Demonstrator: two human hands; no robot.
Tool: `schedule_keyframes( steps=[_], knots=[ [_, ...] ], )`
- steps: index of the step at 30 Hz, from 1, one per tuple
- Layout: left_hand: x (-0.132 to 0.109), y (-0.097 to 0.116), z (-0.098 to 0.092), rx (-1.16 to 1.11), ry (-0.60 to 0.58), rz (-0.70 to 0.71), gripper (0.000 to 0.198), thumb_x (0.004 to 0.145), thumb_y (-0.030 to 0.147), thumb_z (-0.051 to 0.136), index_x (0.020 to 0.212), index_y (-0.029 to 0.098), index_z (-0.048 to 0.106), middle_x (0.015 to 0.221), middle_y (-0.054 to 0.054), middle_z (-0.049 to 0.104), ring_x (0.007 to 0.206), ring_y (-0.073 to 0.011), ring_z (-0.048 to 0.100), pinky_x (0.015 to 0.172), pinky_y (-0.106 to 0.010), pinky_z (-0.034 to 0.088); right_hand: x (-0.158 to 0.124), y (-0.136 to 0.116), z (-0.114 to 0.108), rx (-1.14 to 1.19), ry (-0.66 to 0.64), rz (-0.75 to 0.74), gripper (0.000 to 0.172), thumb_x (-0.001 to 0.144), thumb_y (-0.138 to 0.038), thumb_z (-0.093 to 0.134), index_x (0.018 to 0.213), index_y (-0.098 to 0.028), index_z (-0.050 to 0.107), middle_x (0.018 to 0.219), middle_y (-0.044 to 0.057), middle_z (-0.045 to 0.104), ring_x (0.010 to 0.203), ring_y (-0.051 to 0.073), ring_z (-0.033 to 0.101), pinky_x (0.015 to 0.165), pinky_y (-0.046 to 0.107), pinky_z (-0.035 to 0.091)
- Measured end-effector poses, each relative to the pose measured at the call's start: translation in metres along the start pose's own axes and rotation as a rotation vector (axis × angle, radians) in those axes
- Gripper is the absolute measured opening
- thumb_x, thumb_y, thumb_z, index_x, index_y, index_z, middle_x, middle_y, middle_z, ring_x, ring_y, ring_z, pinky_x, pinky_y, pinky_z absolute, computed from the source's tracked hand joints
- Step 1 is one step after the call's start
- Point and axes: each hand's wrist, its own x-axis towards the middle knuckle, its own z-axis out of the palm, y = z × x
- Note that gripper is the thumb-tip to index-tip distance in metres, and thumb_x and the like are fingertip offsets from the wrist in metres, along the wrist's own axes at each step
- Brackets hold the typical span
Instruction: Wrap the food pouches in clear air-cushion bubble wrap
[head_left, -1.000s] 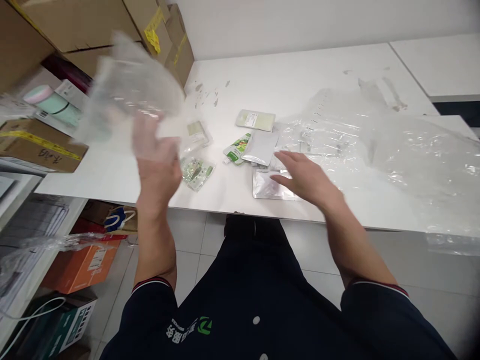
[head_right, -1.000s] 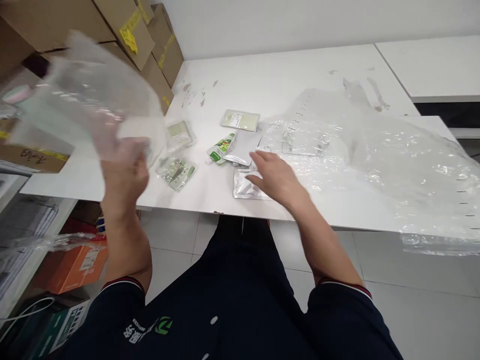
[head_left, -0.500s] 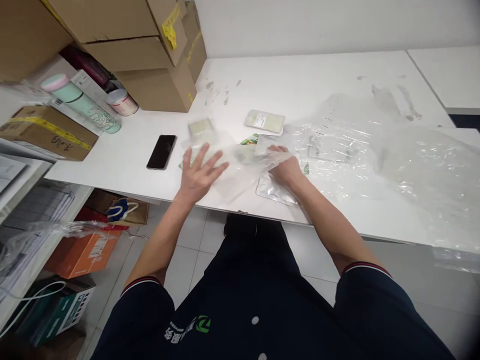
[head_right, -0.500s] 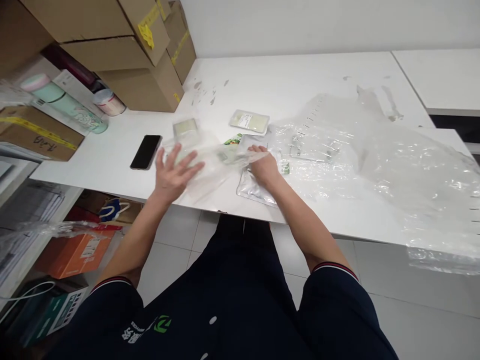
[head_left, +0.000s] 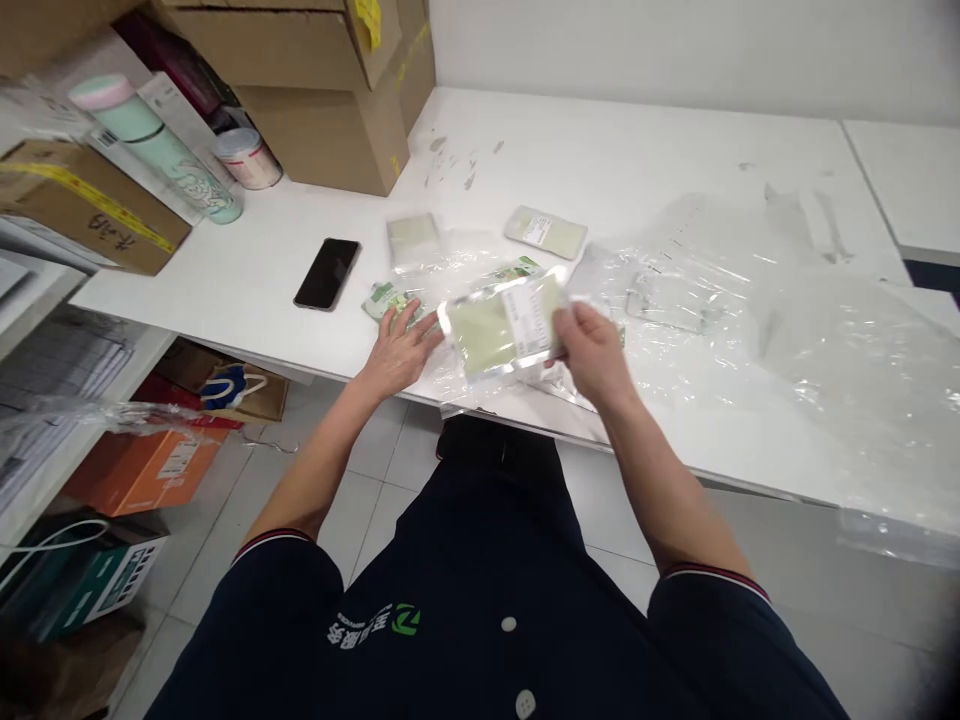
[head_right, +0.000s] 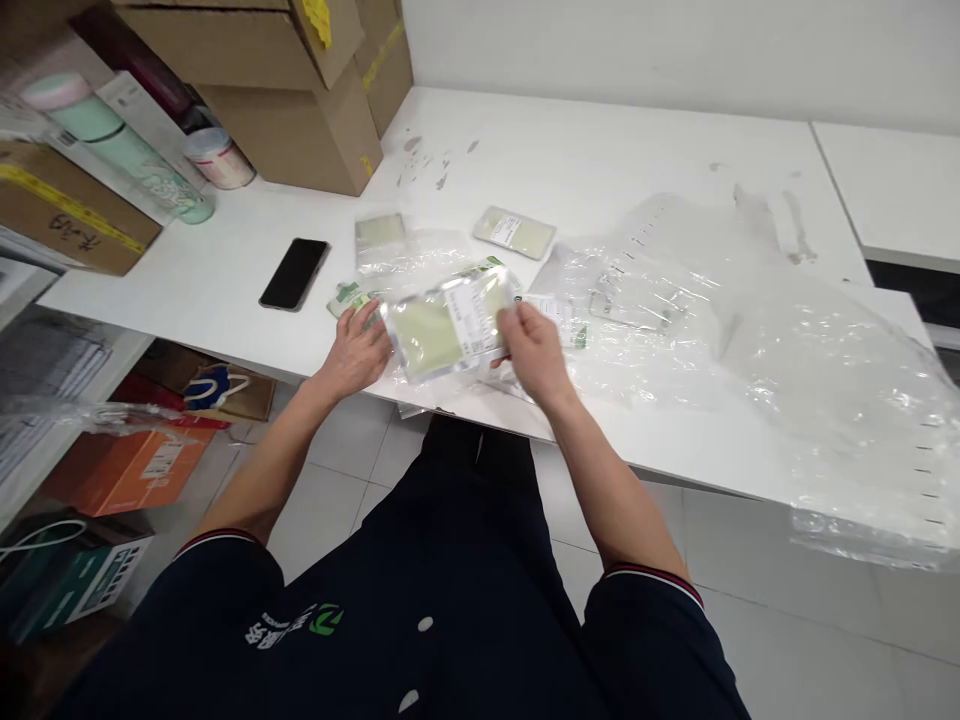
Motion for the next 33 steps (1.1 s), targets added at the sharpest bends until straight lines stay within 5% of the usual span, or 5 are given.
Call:
schedule_keyframes(
  steps=[6, 17, 22, 27, 33],
  knots=[
    [-0.066, 0.048, -0.001, -0.215, 0.452, -0.122, 0.041, 0.092, 0.020, 0.045, 0.133, 0.023, 0.053, 0.122, -0.012, 0.062, 0.120, -0.0262, 0.056, 0.099, -0.047, 0.049, -0.006, 0.032, 0.037, -0.268, -0.162, 0.231, 0.027, 0.089, -0.040, 0.057, 0.107, -0.020, 0.056, 0.078, 0.004, 0.066, 0.057, 0.017, 0.061, 0.048, 0.032, 0.055],
    [-0.068, 0.070, 0.036, -0.117, 0.238, 0.058, 0.042, 0.094, 0.024, 0.059, 0.135, 0.024, 0.052, 0.134, -0.014, 0.062, 0.132, -0.0256, 0.054, 0.105, -0.045, 0.049, -0.013, 0.048, 0.042, -0.230, -0.049, 0.241, 0.035, 0.093, -0.038, 0.045, 0.123, -0.022, 0.046, 0.094, 0.007, 0.068, 0.069, 0.020, 0.066, 0.055, 0.036, 0.060],
    [-0.062, 0.061, 0.032, -0.254, 0.152, -0.001, 0.024, 0.097, 0.026, 0.053, 0.118, 0.025, 0.066, 0.125, -0.010, 0.069, 0.122, -0.0231, 0.062, 0.099, -0.045, 0.055, -0.019, 0.031, 0.037, -0.844, -0.023, -0.080, 0.043, 0.096, -0.034, 0.045, 0.133, -0.014, 0.050, 0.123, 0.023, 0.060, 0.106, 0.037, 0.062, 0.083, 0.056, 0.055],
    [-0.060, 0.069, 0.012, -0.359, 0.244, -0.064, 0.024, 0.098, 0.026, 0.051, 0.112, 0.024, 0.070, 0.118, -0.008, 0.073, 0.121, -0.0221, 0.063, 0.100, -0.045, 0.055, -0.021, 0.013, 0.012, -1.027, -0.495, -0.445, 0.055, 0.089, -0.051, 0.061, 0.135, -0.021, 0.056, 0.149, 0.017, 0.047, 0.138, 0.039, 0.040, 0.104, 0.060, 0.043],
    [-0.058, 0.085, -0.015, -0.543, 0.425, -0.343, 0.024, 0.099, 0.030, 0.051, 0.109, 0.023, 0.071, 0.106, -0.005, 0.076, 0.102, -0.0176, 0.071, 0.092, -0.035, 0.057, -0.005, -0.001, -0.016, -0.723, -0.610, -0.284, 0.035, 0.095, -0.043, 0.052, 0.123, -0.027, 0.067, 0.129, 0.006, 0.067, 0.121, 0.026, 0.061, 0.102, 0.048, 0.048]
  ],
)
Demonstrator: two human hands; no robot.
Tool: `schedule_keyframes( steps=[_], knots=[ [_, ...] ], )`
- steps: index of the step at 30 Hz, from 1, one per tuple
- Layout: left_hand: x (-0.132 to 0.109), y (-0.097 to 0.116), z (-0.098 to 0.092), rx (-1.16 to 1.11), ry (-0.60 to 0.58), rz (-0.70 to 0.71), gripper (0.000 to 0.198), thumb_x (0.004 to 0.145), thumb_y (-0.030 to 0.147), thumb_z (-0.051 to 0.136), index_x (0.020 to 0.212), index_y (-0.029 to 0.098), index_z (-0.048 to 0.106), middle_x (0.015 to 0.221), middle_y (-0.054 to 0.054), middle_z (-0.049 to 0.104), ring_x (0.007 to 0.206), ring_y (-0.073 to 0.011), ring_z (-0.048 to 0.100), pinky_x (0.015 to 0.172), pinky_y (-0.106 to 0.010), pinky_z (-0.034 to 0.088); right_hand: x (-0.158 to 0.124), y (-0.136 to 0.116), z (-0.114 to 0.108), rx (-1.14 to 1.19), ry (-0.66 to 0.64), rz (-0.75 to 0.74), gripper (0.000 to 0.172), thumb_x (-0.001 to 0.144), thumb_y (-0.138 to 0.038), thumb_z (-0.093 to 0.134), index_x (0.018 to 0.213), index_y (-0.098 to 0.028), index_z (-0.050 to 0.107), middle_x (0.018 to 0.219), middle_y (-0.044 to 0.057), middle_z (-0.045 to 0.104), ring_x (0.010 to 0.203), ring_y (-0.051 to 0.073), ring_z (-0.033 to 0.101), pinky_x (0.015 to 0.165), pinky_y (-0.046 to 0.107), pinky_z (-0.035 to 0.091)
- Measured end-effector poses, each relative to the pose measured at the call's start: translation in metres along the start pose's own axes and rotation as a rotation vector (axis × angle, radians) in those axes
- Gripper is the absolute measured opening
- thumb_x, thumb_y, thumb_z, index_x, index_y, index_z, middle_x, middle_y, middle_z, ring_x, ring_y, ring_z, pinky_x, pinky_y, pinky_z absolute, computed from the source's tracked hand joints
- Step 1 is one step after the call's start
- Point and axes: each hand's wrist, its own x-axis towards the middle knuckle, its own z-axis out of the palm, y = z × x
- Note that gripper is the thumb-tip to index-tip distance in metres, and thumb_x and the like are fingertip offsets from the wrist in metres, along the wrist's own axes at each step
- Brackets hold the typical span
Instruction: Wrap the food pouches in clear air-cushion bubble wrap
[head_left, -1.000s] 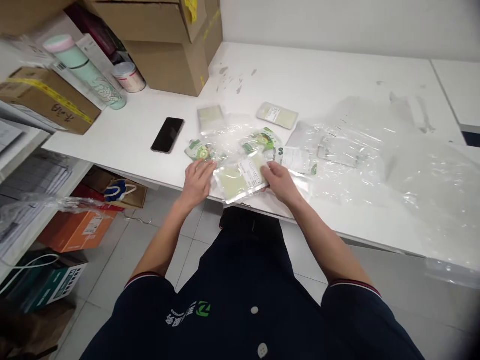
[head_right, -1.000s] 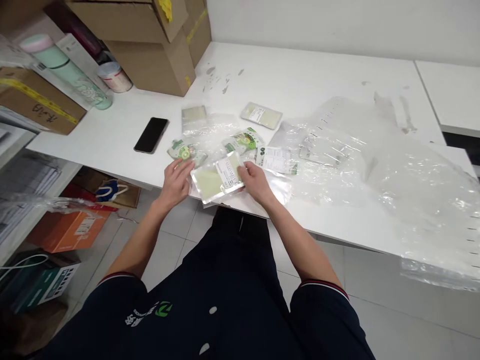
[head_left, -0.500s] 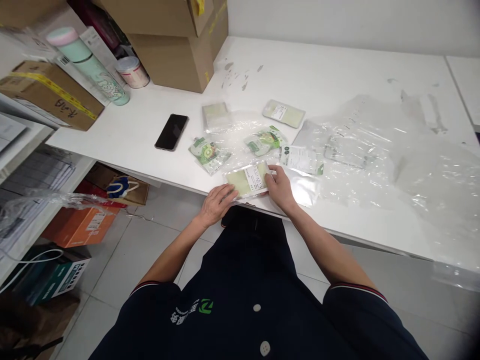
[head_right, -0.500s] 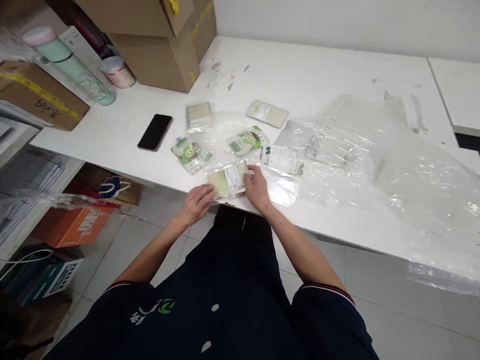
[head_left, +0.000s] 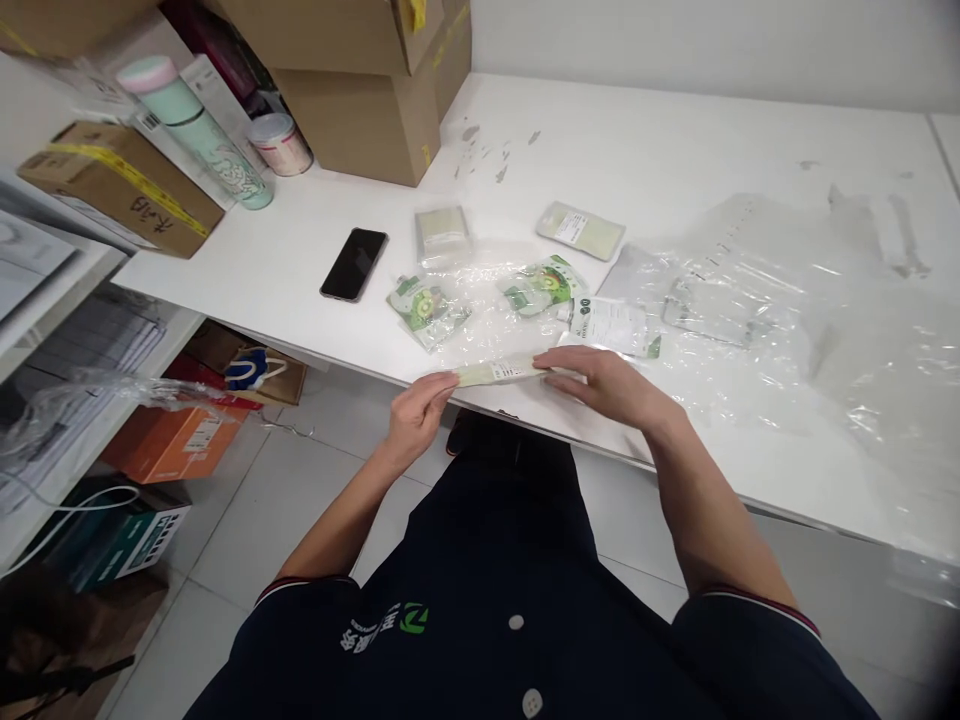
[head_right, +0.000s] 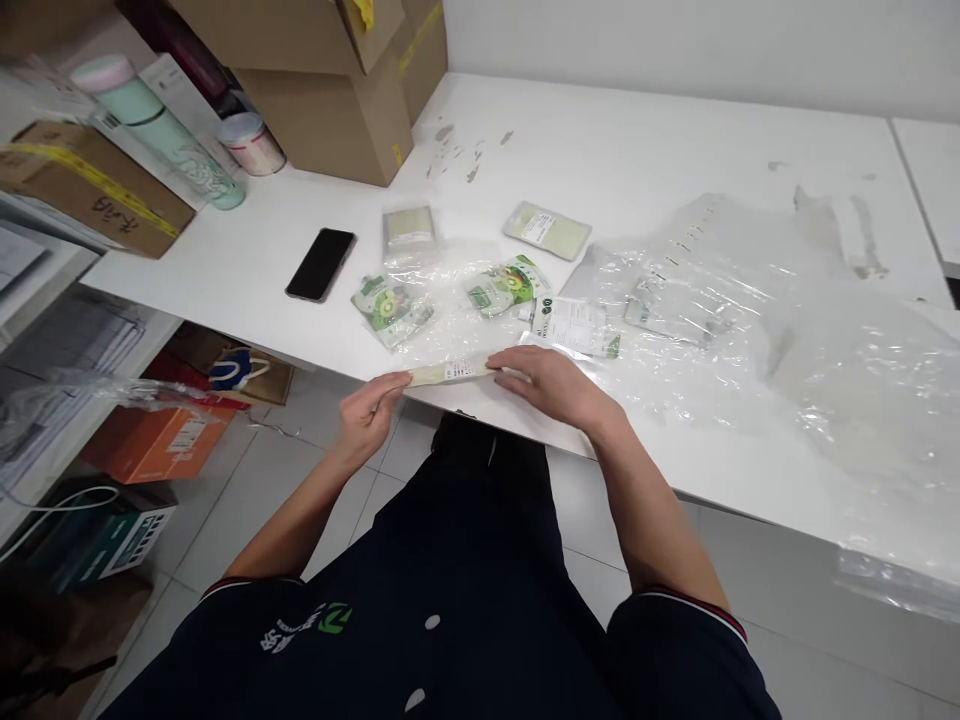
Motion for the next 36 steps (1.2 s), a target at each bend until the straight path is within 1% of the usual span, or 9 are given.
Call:
schedule_keyframes(
  steps=[6, 11, 14, 17, 19, 21, 26, 30, 36],
  knots=[
    [0.056, -0.020, 0.012, 0.132, 0.094, -0.353, 0.031, 0.097, 0.043, 0.051, 0.100, 0.019, 0.071, 0.078, -0.002, 0.072, 0.074, -0.0145, 0.066, 0.072, -0.026, 0.052, 0.062, 0.016, -0.003, 0.242, 0.143, 0.226, 0.030, 0.089, -0.046, 0.057, 0.083, -0.019, 0.069, 0.077, 0.003, 0.070, 0.076, 0.019, 0.068, 0.077, 0.038, 0.053],
    [0.095, -0.042, 0.029, 0.461, -0.081, -0.449, 0.039, 0.094, 0.028, 0.054, 0.131, 0.016, 0.054, 0.068, -0.003, 0.065, 0.069, -0.0225, 0.064, 0.071, -0.034, 0.049, 0.104, 0.015, 0.018, -0.209, 0.193, 0.399, 0.014, 0.085, -0.029, 0.062, 0.089, -0.017, 0.066, 0.083, 0.011, 0.069, 0.084, 0.027, 0.064, 0.076, 0.043, 0.051],
    [0.096, -0.042, 0.033, 0.659, -0.091, -0.370, 0.039, 0.093, 0.027, 0.055, 0.130, 0.016, 0.054, 0.092, -0.014, 0.066, 0.084, -0.0300, 0.064, 0.073, -0.041, 0.049, 0.098, 0.002, 0.032, -0.523, 0.346, 0.253, 0.026, 0.087, -0.028, 0.062, 0.109, -0.015, 0.064, 0.123, 0.023, 0.062, 0.116, 0.039, 0.055, 0.089, 0.055, 0.047],
    [0.093, -0.045, 0.033, 0.730, -0.102, -0.171, 0.021, 0.094, 0.020, 0.048, 0.105, 0.015, 0.065, 0.101, -0.018, 0.063, 0.096, -0.0322, 0.060, 0.079, -0.045, 0.048, 0.080, -0.006, 0.044, -0.556, 0.146, -0.037, 0.036, 0.089, -0.032, 0.060, 0.122, -0.019, 0.061, 0.145, 0.017, 0.051, 0.133, 0.038, 0.044, 0.102, 0.061, 0.041],
    [0.092, -0.050, 0.031, 0.699, -0.194, -0.047, 0.024, 0.094, 0.014, 0.042, 0.091, 0.016, 0.067, 0.097, -0.017, 0.063, 0.096, -0.0301, 0.059, 0.083, -0.044, 0.048, 0.070, -0.006, 0.051, -0.557, 0.005, -0.105, 0.041, 0.090, -0.027, 0.055, 0.130, -0.021, 0.057, 0.150, 0.012, 0.048, 0.139, 0.035, 0.041, 0.110, 0.064, 0.035],
    [0.092, -0.055, 0.025, 0.640, -0.278, 0.043, 0.028, 0.094, 0.012, 0.040, 0.093, 0.016, 0.067, 0.097, -0.015, 0.064, 0.096, -0.0270, 0.059, 0.086, -0.041, 0.048, 0.065, 0.000, 0.058, -0.597, 0.017, -0.101, 0.046, 0.092, -0.015, 0.045, 0.137, -0.020, 0.052, 0.153, 0.011, 0.045, 0.143, 0.033, 0.038, 0.116, 0.064, 0.026],
    [0.087, -0.052, 0.002, 0.449, -0.380, 0.140, 0.036, 0.102, 0.032, 0.039, 0.128, 0.017, 0.058, 0.117, -0.013, 0.063, 0.115, -0.0250, 0.056, 0.101, -0.041, 0.046, 0.066, 0.022, 0.061, -0.576, 0.072, -0.204, 0.047, 0.099, -0.011, 0.028, 0.138, -0.014, 0.053, 0.151, 0.012, 0.047, 0.143, 0.024, 0.040, 0.121, 0.053, 0.025],
    [0.078, -0.046, -0.011, 0.403, -0.540, 0.192, 0.074, 0.086, 0.062, 0.060, 0.143, 0.017, 0.045, 0.140, -0.019, 0.051, 0.133, -0.0344, 0.046, 0.110, -0.051, 0.040, 0.071, 0.023, 0.051, -0.527, 0.032, -0.225, 0.044, 0.098, -0.011, 0.030, 0.131, -0.015, 0.060, 0.142, 0.010, 0.058, 0.133, 0.023, 0.052, 0.120, 0.051, 0.028],
    [0.055, -0.046, -0.016, 0.287, -0.350, 0.213, 0.033, 0.099, 0.028, 0.041, 0.122, 0.019, 0.062, 0.118, -0.012, 0.069, 0.113, -0.0234, 0.063, 0.101, -0.041, 0.048, 0.056, -0.009, 0.006, -0.233, -0.084, -0.078, 0.035, 0.100, -0.032, 0.041, 0.120, -0.023, 0.067, 0.107, 0.007, 0.074, 0.101, 0.025, 0.068, 0.098, 0.046, 0.048]
  ],
)
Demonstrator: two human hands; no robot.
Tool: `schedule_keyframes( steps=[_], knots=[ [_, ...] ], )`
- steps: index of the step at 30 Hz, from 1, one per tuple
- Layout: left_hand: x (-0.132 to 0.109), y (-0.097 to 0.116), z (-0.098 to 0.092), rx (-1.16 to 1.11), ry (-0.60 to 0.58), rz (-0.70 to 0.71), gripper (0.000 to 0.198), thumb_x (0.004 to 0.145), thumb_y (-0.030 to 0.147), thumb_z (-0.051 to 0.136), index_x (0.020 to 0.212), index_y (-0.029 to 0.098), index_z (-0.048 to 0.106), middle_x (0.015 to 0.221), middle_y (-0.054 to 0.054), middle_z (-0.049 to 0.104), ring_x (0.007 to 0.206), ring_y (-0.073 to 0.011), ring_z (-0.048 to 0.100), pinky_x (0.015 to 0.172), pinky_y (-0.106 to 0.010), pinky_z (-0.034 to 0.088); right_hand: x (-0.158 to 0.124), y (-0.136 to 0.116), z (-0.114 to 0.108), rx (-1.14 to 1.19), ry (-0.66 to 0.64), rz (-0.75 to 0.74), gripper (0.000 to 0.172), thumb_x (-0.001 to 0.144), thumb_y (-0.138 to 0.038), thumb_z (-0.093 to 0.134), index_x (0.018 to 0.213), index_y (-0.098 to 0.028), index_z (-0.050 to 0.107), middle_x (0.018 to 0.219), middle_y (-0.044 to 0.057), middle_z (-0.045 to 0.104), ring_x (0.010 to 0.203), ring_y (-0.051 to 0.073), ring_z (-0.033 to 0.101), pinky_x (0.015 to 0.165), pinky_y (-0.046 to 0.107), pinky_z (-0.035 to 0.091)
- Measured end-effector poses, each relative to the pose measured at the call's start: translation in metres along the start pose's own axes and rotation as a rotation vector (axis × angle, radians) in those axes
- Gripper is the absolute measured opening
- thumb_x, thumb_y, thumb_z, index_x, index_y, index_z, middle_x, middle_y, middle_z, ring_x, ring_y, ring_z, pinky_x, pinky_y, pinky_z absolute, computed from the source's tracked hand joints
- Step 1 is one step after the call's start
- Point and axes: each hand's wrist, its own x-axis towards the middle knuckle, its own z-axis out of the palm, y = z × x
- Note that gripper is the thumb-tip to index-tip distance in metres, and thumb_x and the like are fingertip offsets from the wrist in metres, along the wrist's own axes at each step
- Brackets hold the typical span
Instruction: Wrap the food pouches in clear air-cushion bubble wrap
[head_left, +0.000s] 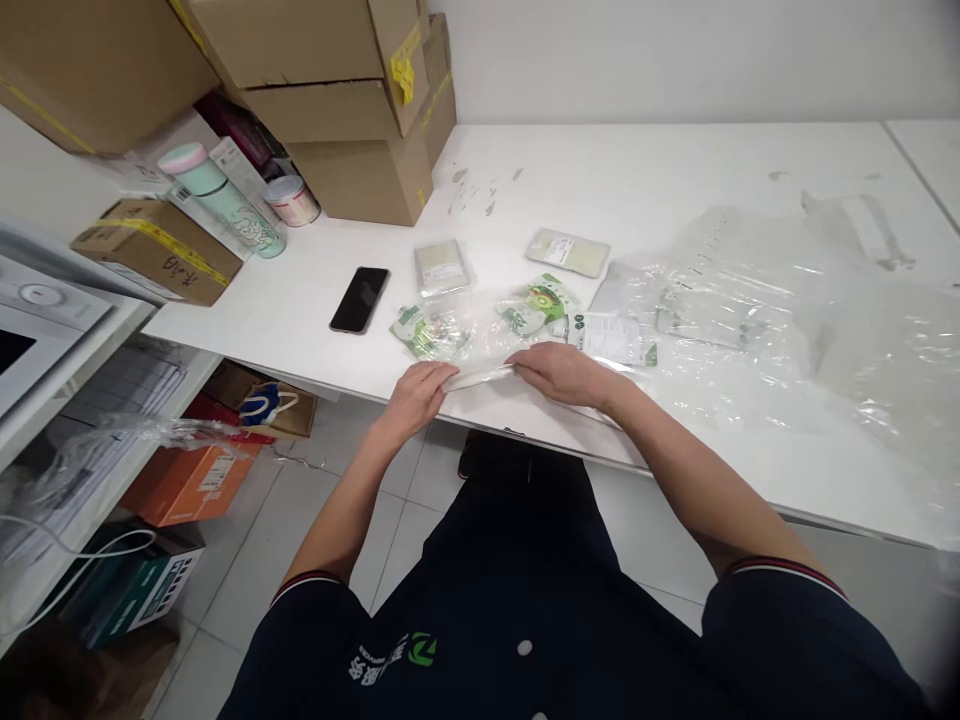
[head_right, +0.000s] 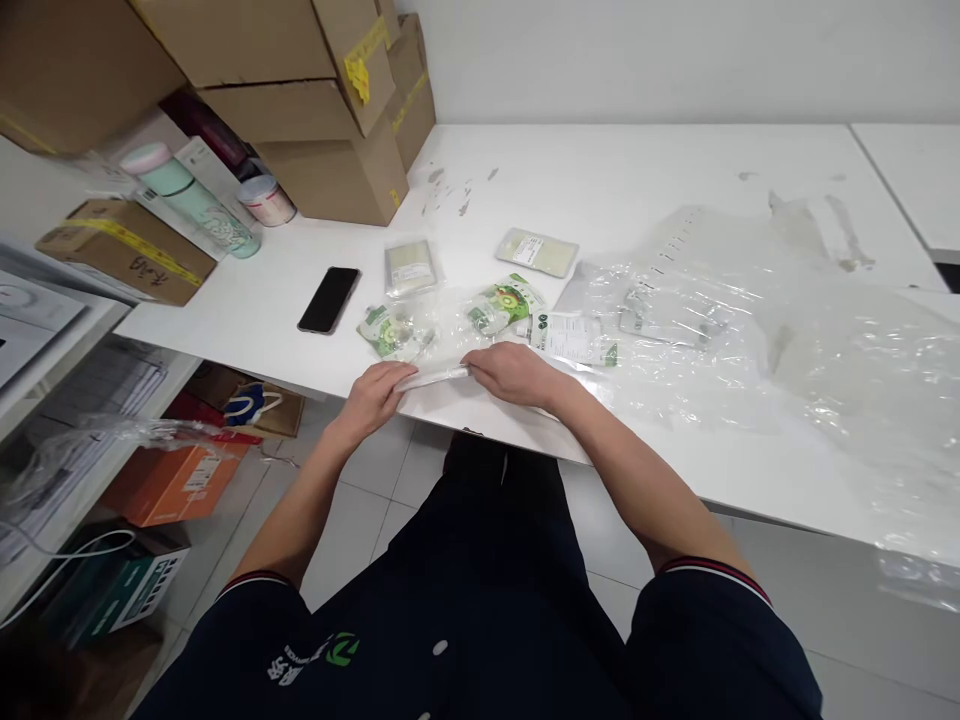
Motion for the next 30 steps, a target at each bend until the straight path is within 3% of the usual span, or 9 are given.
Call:
schedule_keyframes(
  steps=[5, 8, 10, 13, 16, 18, 21, 25, 30],
  knots=[
    [-0.012, 0.020, 0.001, -0.179, 0.106, -0.394, 0.031, 0.096, 0.040, 0.048, 0.075, 0.020, 0.060, 0.067, 0.000, 0.061, 0.065, -0.0141, 0.059, 0.062, -0.025, 0.047, -0.020, 0.013, -0.033, 0.428, 0.002, 0.130, 0.060, 0.079, -0.051, 0.072, 0.133, -0.029, 0.058, 0.120, 0.006, 0.069, 0.105, 0.025, 0.066, 0.088, 0.041, 0.053],
    [-0.006, 0.023, 0.005, -0.264, 0.130, -0.671, 0.041, 0.093, 0.046, 0.050, 0.061, 0.021, 0.040, 0.052, 0.005, 0.042, 0.052, -0.0111, 0.044, 0.052, -0.023, 0.036, -0.005, 0.030, -0.019, 0.599, 0.152, 0.252, 0.054, 0.078, -0.049, 0.072, 0.125, -0.023, 0.062, 0.090, 0.004, 0.071, 0.080, 0.019, 0.066, 0.076, 0.037, 0.054],
    [0.001, 0.022, 0.008, -0.263, 0.125, -0.770, 0.040, 0.092, 0.046, 0.049, 0.063, 0.022, 0.036, 0.051, 0.005, 0.042, 0.052, -0.0120, 0.044, 0.052, -0.024, 0.035, 0.014, 0.036, -0.001, 0.663, 0.321, 0.340, 0.050, 0.081, -0.044, 0.069, 0.123, -0.019, 0.060, 0.072, -0.001, 0.064, 0.068, 0.017, 0.062, 0.072, 0.035, 0.053],
    [0.009, 0.022, 0.009, -0.078, 0.068, -0.835, 0.033, 0.093, 0.043, 0.048, 0.068, 0.023, 0.041, 0.053, 0.001, 0.051, 0.057, -0.0177, 0.054, 0.059, -0.028, 0.040, 0.043, 0.033, 0.024, 0.552, 0.450, 0.454, 0.047, 0.083, -0.035, 0.065, 0.125, -0.016, 0.055, 0.074, 0.001, 0.063, 0.072, 0.019, 0.063, 0.075, 0.038, 0.053],
    [0.011, 0.030, 0.004, 0.189, -0.018, -0.883, 0.029, 0.091, 0.045, 0.050, 0.074, 0.022, 0.049, 0.060, -0.006, 0.058, 0.068, -0.0268, 0.061, 0.067, -0.038, 0.045, 0.057, 0.023, 0.035, 0.204, 0.423, 0.533, 0.043, 0.085, -0.030, 0.060, 0.126, -0.015, 0.054, 0.104, 0.015, 0.065, 0.098, 0.030, 0.062, 0.084, 0.047, 0.051],
    [0.013, 0.036, 0.000, 0.321, -0.024, -0.865, 0.026, 0.090, 0.044, 0.054, 0.086, 0.018, 0.056, 0.072, -0.012, 0.063, 0.079, -0.0319, 0.063, 0.072, -0.043, 0.047, 0.057, 0.018, 0.036, 0.064, 0.402, 0.585, 0.044, 0.088, -0.033, 0.057, 0.127, -0.014, 0.053, 0.123, 0.022, 0.057, 0.109, 0.037, 0.057, 0.087, 0.053, 0.050],
    [0.026, 0.038, -0.003, 0.417, -0.007, -0.688, 0.027, 0.091, 0.031, 0.053, 0.112, 0.014, 0.058, 0.109, -0.021, 0.064, 0.110, -0.0356, 0.057, 0.089, -0.050, 0.045, 0.052, 0.015, 0.033, 0.156, 0.377, 0.662, 0.053, 0.086, -0.039, 0.060, 0.130, -0.012, 0.048, 0.132, 0.025, 0.048, 0.105, 0.036, 0.058, 0.084, 0.052, 0.050],
    [0.054, 0.018, 0.008, 0.203, -0.114, -0.361, 0.044, 0.099, 0.030, 0.040, 0.142, 0.019, 0.044, 0.146, -0.015, 0.046, 0.135, -0.0296, 0.038, 0.109, -0.046, 0.032, 0.050, 0.016, 0.028, 0.332, 0.389, 0.737, 0.065, 0.078, -0.039, 0.071, 0.132, -0.012, 0.046, 0.122, 0.020, 0.055, 0.099, 0.031, 0.059, 0.083, 0.046, 0.049],
    [0.078, -0.003, 0.026, 0.027, -0.219, -0.327, 0.059, 0.100, 0.052, 0.037, 0.150, 0.020, 0.037, 0.141, -0.012, 0.054, 0.132, -0.0317, 0.035, 0.110, -0.050, 0.025, 0.051, 0.014, 0.023, 0.474, 0.371, 0.721, 0.021, 0.081, -0.036, 0.067, 0.082, -0.017, 0.057, 0.077, 0.004, 0.059, 0.074, 0.019, 0.055, 0.069, 0.033, 0.043]
  ],
)
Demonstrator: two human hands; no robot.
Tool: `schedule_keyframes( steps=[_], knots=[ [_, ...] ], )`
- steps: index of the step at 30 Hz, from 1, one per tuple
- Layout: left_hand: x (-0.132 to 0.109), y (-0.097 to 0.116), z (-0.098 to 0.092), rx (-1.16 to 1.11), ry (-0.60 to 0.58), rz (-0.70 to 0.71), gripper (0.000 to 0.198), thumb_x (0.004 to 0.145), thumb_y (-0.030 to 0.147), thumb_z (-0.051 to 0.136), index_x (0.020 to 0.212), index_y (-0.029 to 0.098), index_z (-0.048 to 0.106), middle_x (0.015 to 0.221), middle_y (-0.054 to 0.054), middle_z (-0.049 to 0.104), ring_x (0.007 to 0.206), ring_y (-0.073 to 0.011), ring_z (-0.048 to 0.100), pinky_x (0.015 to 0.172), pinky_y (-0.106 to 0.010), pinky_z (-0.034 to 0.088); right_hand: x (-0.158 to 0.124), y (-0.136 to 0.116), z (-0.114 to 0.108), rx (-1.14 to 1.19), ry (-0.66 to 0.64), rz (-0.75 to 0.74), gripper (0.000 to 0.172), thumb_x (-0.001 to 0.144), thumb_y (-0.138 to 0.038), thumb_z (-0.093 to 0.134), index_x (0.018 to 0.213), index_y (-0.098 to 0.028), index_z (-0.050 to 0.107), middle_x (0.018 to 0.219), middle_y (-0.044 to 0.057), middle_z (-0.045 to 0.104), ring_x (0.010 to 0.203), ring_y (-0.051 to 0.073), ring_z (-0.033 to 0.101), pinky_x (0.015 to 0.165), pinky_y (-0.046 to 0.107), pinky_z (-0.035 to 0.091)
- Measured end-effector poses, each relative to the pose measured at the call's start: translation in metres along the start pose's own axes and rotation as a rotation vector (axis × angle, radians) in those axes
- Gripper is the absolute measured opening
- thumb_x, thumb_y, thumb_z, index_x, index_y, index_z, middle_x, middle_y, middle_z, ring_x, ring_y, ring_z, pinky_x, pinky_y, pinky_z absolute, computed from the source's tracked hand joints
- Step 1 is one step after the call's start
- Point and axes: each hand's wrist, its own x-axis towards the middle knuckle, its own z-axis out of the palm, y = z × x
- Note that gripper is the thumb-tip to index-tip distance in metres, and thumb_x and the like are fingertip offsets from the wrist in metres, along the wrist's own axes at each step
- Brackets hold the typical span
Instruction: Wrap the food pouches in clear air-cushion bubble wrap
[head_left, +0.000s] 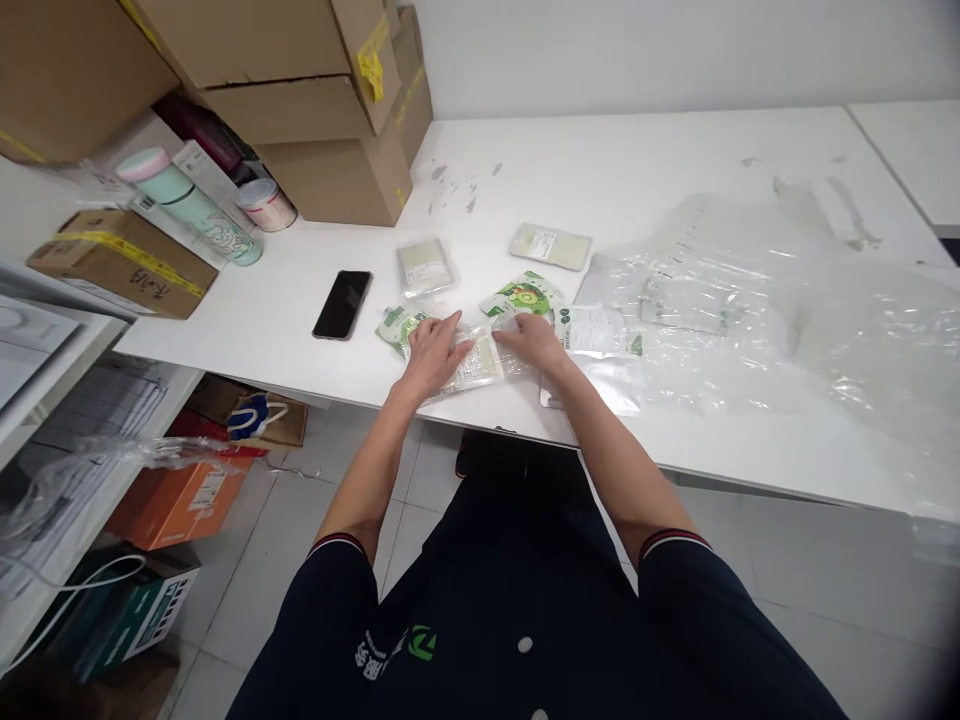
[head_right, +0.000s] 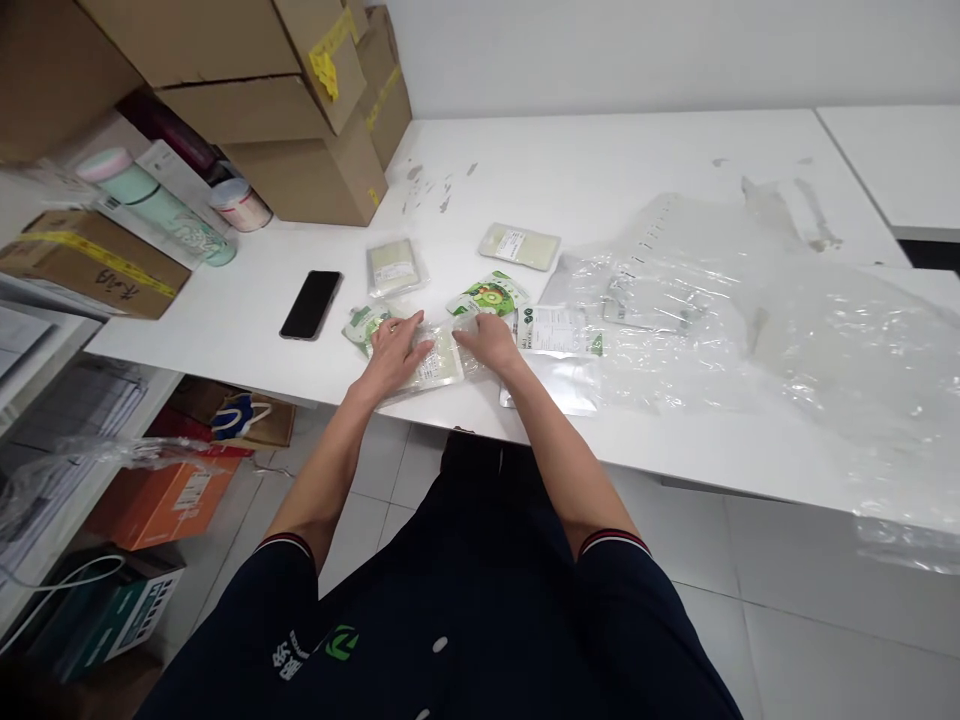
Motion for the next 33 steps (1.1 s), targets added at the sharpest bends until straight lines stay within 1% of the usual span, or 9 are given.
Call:
schedule_keyframes(
  steps=[5, 8, 11, 15, 21, 24, 27, 30, 33],
  knots=[
    [0.006, 0.001, -0.010, -0.170, 0.066, -0.042, 0.055, 0.096, 0.052, 0.047, 0.142, 0.022, 0.050, 0.124, -0.010, 0.062, 0.122, -0.0277, 0.041, 0.109, -0.047, 0.027, -0.007, 0.000, -0.002, 0.473, -0.070, -0.125, 0.033, 0.089, -0.044, 0.058, 0.067, -0.021, 0.047, 0.063, -0.003, 0.048, 0.061, 0.013, 0.045, 0.060, 0.027, 0.037],
    [0.006, 0.002, -0.021, -0.390, 0.130, -0.047, 0.045, 0.083, 0.058, 0.064, 0.106, 0.020, 0.070, 0.100, -0.007, 0.064, 0.100, -0.0231, 0.052, 0.095, -0.038, 0.041, -0.012, -0.006, 0.003, 0.764, -0.169, -0.153, 0.041, 0.080, -0.059, 0.066, 0.070, -0.022, 0.050, 0.063, -0.003, 0.050, 0.060, 0.013, 0.047, 0.059, 0.027, 0.040],
    [0.004, 0.006, -0.025, -0.767, 0.098, -0.052, 0.046, 0.075, 0.063, 0.070, 0.080, 0.018, 0.063, 0.080, -0.002, 0.059, 0.074, -0.0152, 0.052, 0.070, -0.029, 0.045, -0.020, -0.017, 0.018, 0.995, -0.278, -0.103, 0.050, 0.066, -0.068, 0.073, 0.074, -0.022, 0.053, 0.065, -0.003, 0.054, 0.060, 0.013, 0.049, 0.059, 0.028, 0.043],
    [-0.002, 0.019, -0.021, -1.019, 0.082, -0.039, 0.047, 0.073, 0.063, 0.073, 0.077, 0.019, 0.056, 0.071, 0.002, 0.054, 0.063, -0.0107, 0.049, 0.061, -0.023, 0.042, -0.034, -0.027, 0.043, 1.104, -0.262, -0.075, 0.054, 0.063, -0.071, 0.072, 0.074, -0.023, 0.051, 0.063, -0.005, 0.050, 0.057, 0.012, 0.044, 0.056, 0.027, 0.039],
    [-0.009, 0.030, -0.029, -0.825, 0.075, 0.046, 0.042, 0.080, 0.055, 0.070, 0.074, 0.018, 0.052, 0.092, -0.004, 0.061, 0.086, -0.0156, 0.058, 0.074, -0.026, 0.047, -0.040, -0.018, 0.033, 0.642, 0.136, -0.317, 0.041, 0.074, -0.056, 0.071, 0.068, -0.022, 0.049, 0.068, -0.003, 0.049, 0.065, 0.012, 0.043, 0.059, 0.026, 0.036],
    [0.000, 0.029, -0.047, -0.736, 0.002, 0.045, 0.038, 0.084, 0.053, 0.067, 0.077, 0.020, 0.051, 0.073, 0.001, 0.053, 0.067, -0.0124, 0.051, 0.061, -0.024, 0.043, -0.041, -0.015, 0.007, 0.572, -0.021, -0.333, 0.045, 0.086, -0.060, 0.055, 0.064, -0.021, 0.049, 0.065, -0.001, 0.049, 0.064, 0.013, 0.045, 0.059, 0.027, 0.037],
    [0.026, 0.035, -0.074, -0.389, -0.033, 0.132, 0.031, 0.087, 0.046, 0.064, 0.076, 0.019, 0.050, 0.075, 0.000, 0.051, 0.075, -0.0158, 0.051, 0.070, -0.029, 0.045, -0.037, -0.017, -0.012, 0.593, -0.276, -0.347, 0.042, 0.086, -0.056, 0.058, 0.066, -0.020, 0.051, 0.065, -0.001, 0.050, 0.062, 0.012, 0.046, 0.059, 0.026, 0.040],
    [0.066, 0.053, -0.093, 0.027, -0.052, 0.218, 0.019, 0.087, 0.035, 0.064, 0.082, 0.019, 0.056, 0.089, -0.006, 0.056, 0.103, -0.0262, 0.052, 0.094, -0.045, 0.042, -0.017, -0.024, -0.009, 0.648, -0.190, -0.321, 0.023, 0.076, -0.031, 0.071, 0.072, -0.020, 0.051, 0.063, -0.005, 0.051, 0.059, 0.010, 0.047, 0.059, 0.025, 0.043],
    [0.107, 0.071, -0.090, 0.245, 0.037, 0.243, 0.016, 0.087, 0.030, 0.063, 0.100, 0.021, 0.063, 0.117, -0.011, 0.057, 0.131, -0.0340, 0.036, 0.110, -0.057, 0.024, 0.023, -0.037, 0.009, 0.995, -0.017, -0.114, 0.016, 0.074, -0.017, 0.063, 0.075, -0.021, 0.049, 0.061, -0.007, 0.048, 0.056, 0.009, 0.047, 0.063, 0.026, 0.049]
  ],
)
